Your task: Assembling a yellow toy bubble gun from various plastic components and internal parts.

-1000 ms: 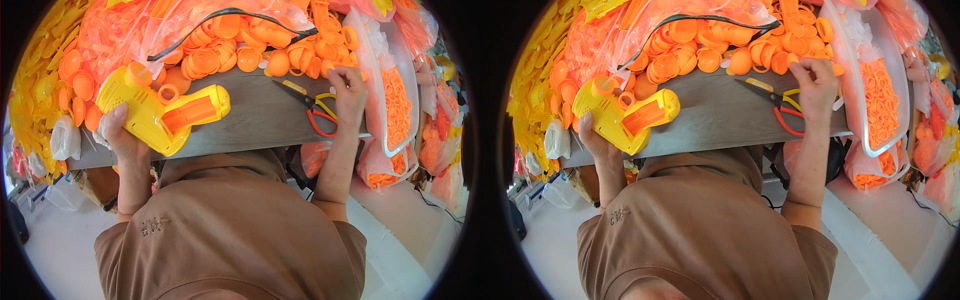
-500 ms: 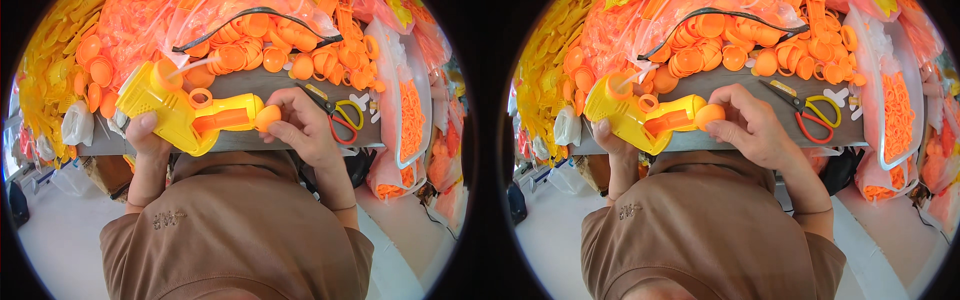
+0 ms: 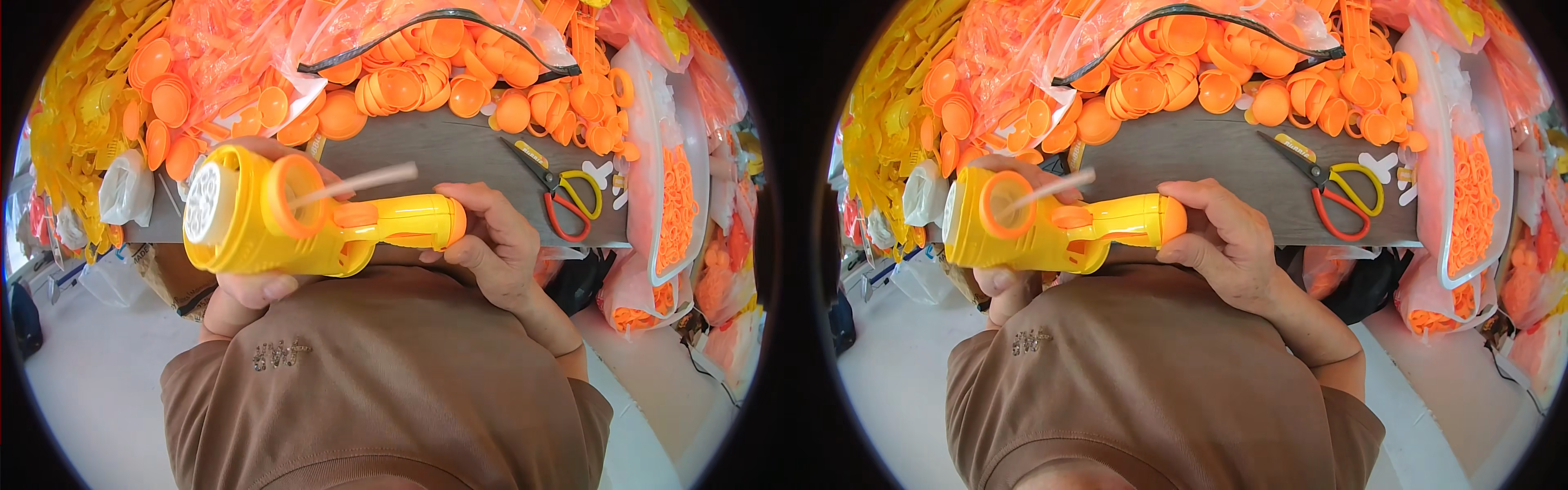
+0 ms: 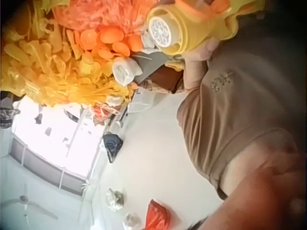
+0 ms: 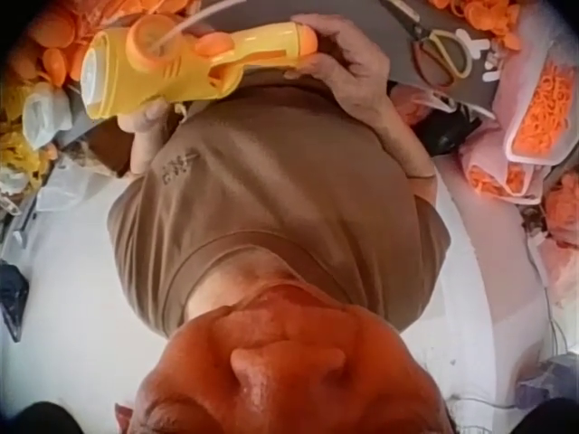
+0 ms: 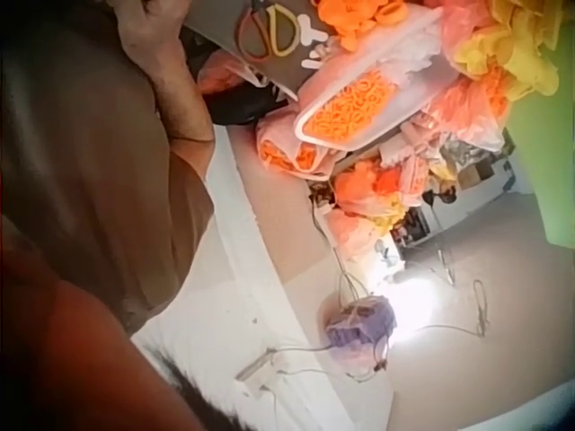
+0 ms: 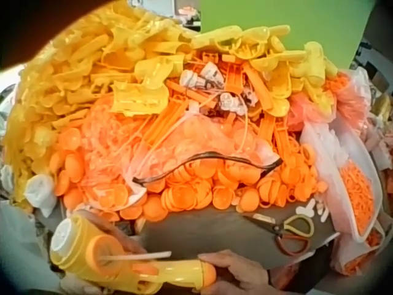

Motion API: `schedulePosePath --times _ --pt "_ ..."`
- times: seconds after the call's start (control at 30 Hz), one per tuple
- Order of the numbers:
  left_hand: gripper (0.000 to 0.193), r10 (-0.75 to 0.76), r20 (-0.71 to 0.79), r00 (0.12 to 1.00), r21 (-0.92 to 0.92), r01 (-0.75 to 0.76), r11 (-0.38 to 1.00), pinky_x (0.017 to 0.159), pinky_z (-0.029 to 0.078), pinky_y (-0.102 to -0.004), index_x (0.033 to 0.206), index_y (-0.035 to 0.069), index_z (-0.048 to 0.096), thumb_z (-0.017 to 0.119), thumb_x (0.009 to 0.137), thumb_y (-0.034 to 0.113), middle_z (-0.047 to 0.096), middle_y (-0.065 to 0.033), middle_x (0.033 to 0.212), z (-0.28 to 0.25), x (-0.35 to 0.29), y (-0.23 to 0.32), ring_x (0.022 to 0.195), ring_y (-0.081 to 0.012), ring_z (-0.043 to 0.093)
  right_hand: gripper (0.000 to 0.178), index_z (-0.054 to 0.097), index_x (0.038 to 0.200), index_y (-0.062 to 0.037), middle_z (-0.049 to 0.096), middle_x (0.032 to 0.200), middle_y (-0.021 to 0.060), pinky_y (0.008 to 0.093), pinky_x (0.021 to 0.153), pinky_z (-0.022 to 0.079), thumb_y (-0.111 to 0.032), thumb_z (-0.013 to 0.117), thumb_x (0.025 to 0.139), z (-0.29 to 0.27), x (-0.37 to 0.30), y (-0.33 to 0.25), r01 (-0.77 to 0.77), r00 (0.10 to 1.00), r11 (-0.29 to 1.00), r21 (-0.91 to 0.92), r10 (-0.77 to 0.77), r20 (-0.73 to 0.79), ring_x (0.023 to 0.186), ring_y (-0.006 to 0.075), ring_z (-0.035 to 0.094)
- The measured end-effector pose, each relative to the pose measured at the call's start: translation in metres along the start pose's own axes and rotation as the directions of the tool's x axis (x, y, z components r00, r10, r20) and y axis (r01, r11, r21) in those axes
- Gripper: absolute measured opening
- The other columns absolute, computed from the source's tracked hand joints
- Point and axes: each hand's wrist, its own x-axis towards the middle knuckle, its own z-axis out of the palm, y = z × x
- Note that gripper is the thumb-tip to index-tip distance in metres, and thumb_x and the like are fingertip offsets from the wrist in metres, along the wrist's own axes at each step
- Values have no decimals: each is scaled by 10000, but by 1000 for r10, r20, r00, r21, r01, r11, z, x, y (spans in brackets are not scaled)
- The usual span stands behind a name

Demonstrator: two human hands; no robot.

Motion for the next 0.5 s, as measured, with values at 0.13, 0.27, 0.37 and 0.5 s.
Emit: schedulePosePath --times 0.13,0.27,0.37,0.5 --pt "892 -75 -96 993 -197 54 979 810 510 -460 1286 31 273 754 572 265 546 -204 1018 0 -2 -6 953 -345 586 473 465 1210 82 543 1044 150 284 696 521 -180 632 853 4 0 -6 -55 998 992 115 55 8 795 188 622" --pt "895 -97 -69 993 -265 75 961 810 510 -472 1309 36 262 737 581 249 543 -196 1006 -1 -5 -10 944 -355 588 468 467 1210 88 556 1058 157 272 712 509 -154 635 846 -4 3 -12 -38 994 997 -67 44 102 809 192 625" --pt "883 -57 -88 994 -284 30 958 811 509 -476 1308 33 276 725 582 258 544 -202 1010 0 -8 -12 941 -357 588 464 459 1217 95 567 1050 150 257 723 494 -139 626 853 -4 3 -13 47 990 980 -193 -20 138 819 178 621" --pt "859 -56 46 997 -202 64 977 806 510 -459 1306 44 302 704 592 302 548 -206 1022 -4 -8 -10 956 -339 581 448 477 1197 101 576 1030 134 244 716 484 -123 634 841 -4 -3 -12 -138 987 990 16 136 82 809 152 608"
